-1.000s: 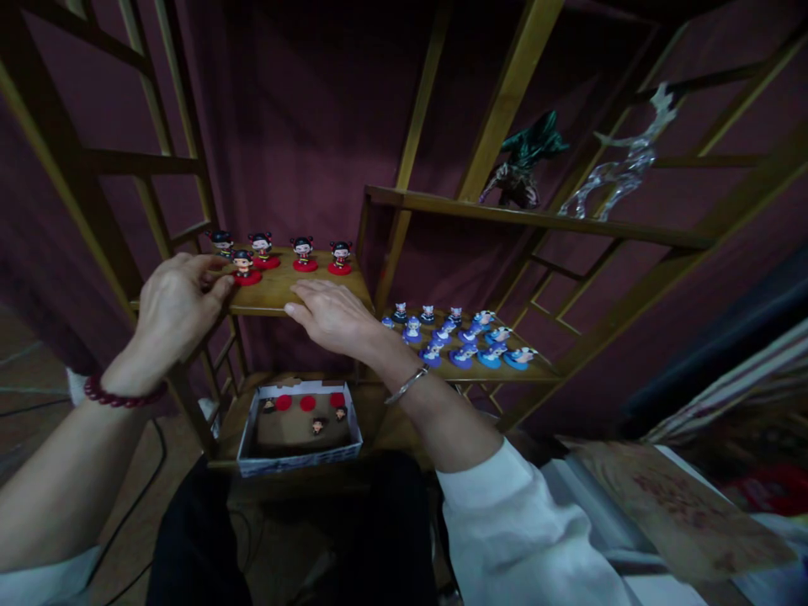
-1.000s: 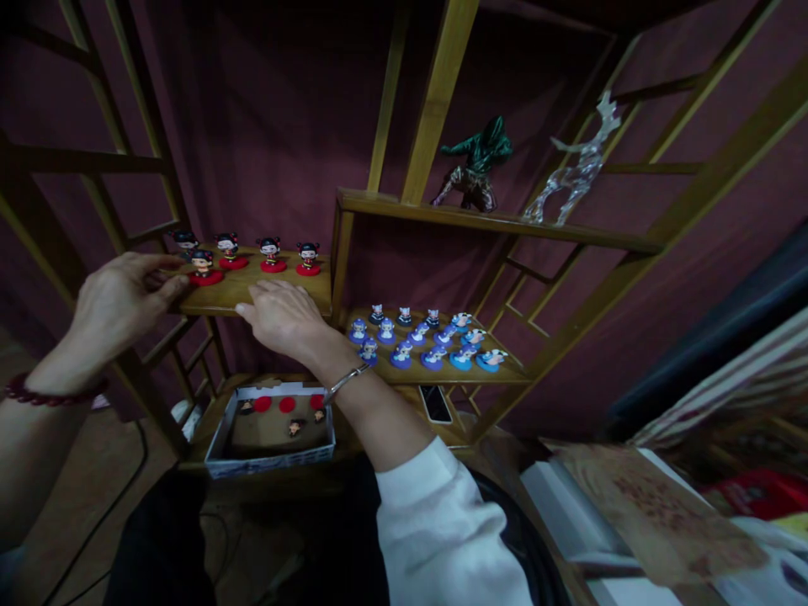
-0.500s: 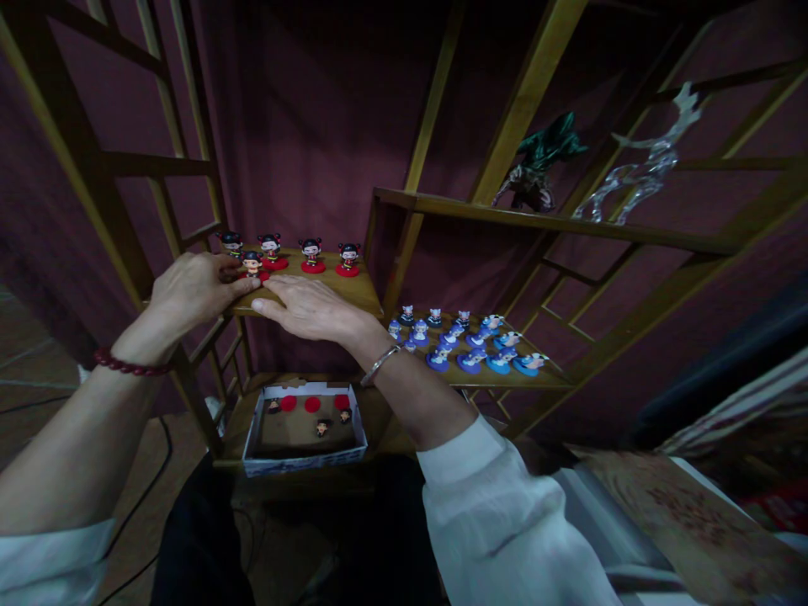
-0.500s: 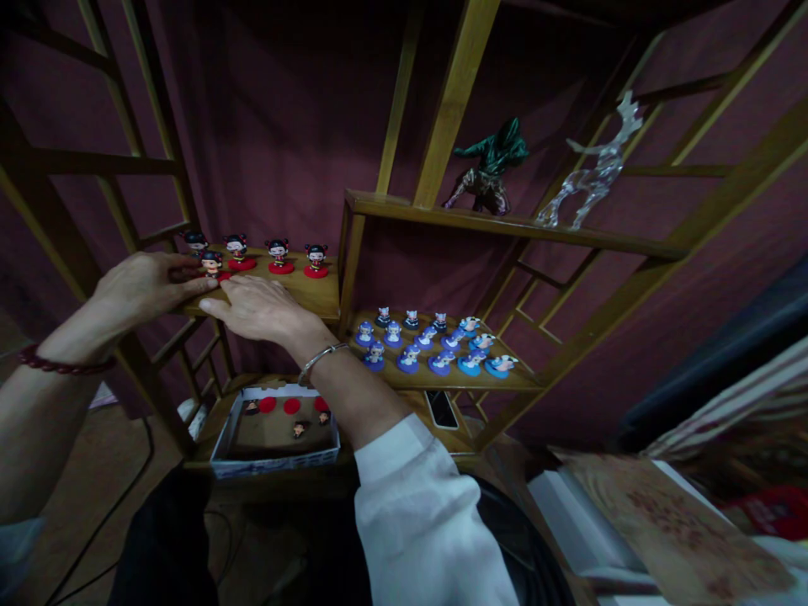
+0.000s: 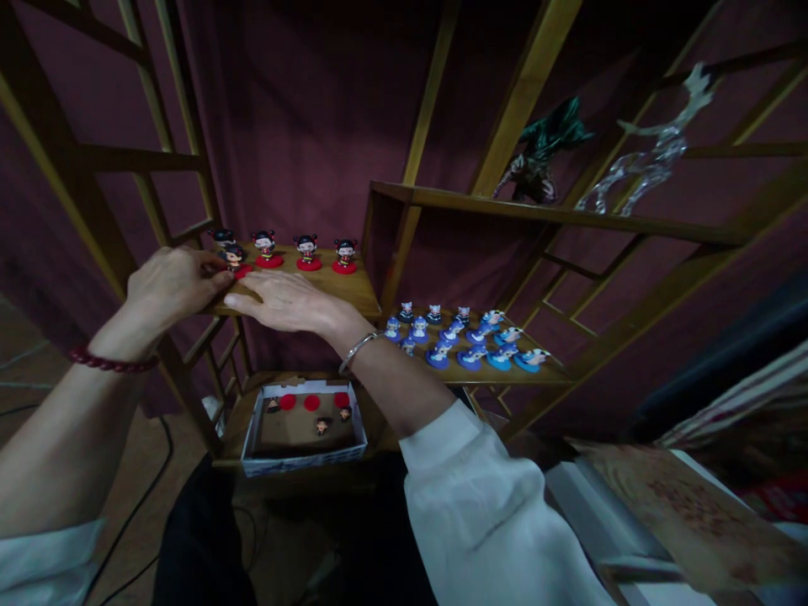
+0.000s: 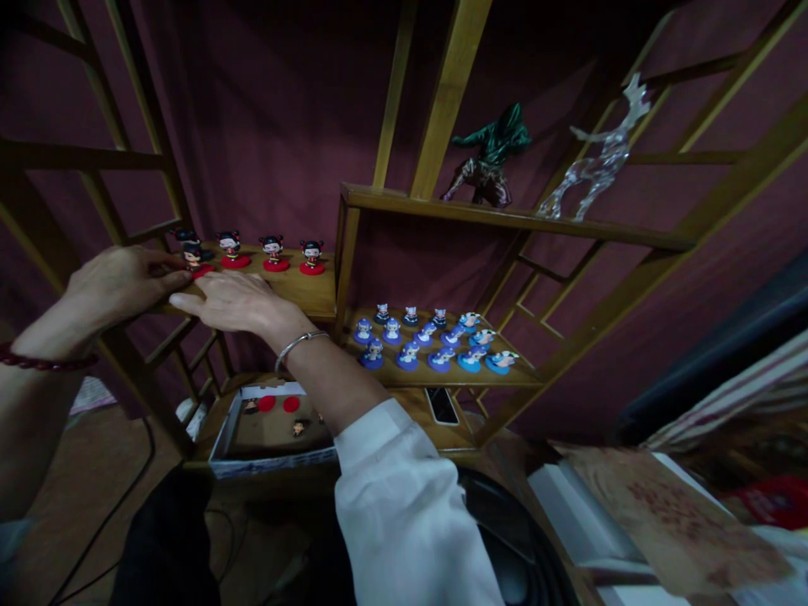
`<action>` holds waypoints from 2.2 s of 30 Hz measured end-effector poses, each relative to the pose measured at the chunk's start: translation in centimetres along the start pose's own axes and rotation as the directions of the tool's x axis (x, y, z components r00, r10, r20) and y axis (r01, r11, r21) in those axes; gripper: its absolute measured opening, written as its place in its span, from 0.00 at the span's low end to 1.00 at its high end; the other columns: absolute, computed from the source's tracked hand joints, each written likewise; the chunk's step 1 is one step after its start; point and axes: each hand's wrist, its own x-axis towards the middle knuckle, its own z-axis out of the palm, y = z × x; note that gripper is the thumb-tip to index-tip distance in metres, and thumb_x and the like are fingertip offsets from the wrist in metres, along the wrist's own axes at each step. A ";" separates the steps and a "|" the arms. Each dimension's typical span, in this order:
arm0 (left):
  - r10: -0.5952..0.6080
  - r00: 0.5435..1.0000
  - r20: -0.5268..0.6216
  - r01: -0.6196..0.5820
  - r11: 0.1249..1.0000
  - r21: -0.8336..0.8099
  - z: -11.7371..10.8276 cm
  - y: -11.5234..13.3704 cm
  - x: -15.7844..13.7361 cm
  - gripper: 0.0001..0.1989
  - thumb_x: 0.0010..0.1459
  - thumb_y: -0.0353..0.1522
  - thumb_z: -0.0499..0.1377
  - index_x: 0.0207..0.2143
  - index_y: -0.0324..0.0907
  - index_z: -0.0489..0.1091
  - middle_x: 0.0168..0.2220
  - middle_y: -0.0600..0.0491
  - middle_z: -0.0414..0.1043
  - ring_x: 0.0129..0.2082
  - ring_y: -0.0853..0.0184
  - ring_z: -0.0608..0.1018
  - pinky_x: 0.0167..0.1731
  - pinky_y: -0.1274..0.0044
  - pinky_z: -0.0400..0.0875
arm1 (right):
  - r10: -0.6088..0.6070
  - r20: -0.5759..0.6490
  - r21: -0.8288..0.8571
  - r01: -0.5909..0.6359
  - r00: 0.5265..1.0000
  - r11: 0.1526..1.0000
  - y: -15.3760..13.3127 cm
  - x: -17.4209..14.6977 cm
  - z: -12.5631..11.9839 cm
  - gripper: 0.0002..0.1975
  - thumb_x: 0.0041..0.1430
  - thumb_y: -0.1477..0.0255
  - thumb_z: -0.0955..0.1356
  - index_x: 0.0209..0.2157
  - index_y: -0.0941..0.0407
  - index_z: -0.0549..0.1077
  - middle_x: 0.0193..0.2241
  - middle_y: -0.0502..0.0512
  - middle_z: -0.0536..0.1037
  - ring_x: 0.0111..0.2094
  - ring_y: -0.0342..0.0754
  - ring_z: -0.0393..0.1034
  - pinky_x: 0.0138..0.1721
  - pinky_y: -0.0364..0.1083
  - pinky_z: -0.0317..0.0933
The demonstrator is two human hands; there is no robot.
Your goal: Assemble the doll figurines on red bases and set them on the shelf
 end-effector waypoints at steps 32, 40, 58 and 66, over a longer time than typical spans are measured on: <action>-0.088 0.994 -0.070 0.089 0.996 0.008 0.6 -0.5 0.3 0.33 0.52 0.46 0.47 0.56 0.38 0.51 0.45 0.37 0.71 0.43 0.46 0.73 0.35 0.66 0.66 | -0.025 0.075 0.069 0.020 0.997 0.997 0.2 2.6 0.3 0.18 0.61 0.58 0.57 0.37 0.55 0.69 0.41 0.54 0.73 0.44 0.47 0.65 0.45 0.46 0.56; -0.111 0.993 -0.033 0.112 0.993 0.030 0.2 -0.1 0.2 0.33 0.53 0.46 0.45 0.57 0.37 0.50 0.45 0.35 0.70 0.42 0.46 0.74 0.37 0.63 0.66 | -0.055 0.072 0.087 0.049 0.996 0.995 0.5 3.2 0.7 0.18 0.61 0.59 0.57 0.32 0.56 0.70 0.38 0.52 0.73 0.42 0.46 0.66 0.44 0.45 0.56; -0.162 0.984 -0.073 0.165 0.985 0.044 0.6 0.1 0.2 0.32 0.52 0.44 0.50 0.57 0.40 0.52 0.45 0.35 0.70 0.44 0.44 0.73 0.35 0.60 0.68 | -0.084 0.085 0.046 0.081 0.993 0.996 0.5 3.4 0.9 0.19 0.63 0.61 0.54 0.34 0.57 0.69 0.38 0.53 0.72 0.41 0.45 0.65 0.44 0.47 0.56; -0.154 0.980 -0.125 0.156 0.988 0.007 0.9 0.0 0.1 0.31 0.51 0.44 0.52 0.56 0.40 0.55 0.43 0.35 0.71 0.42 0.43 0.74 0.33 0.58 0.68 | -0.102 0.056 0.072 0.098 0.993 0.993 0.7 3.4 1.1 0.20 0.63 0.60 0.54 0.35 0.58 0.70 0.38 0.53 0.72 0.41 0.45 0.65 0.45 0.47 0.55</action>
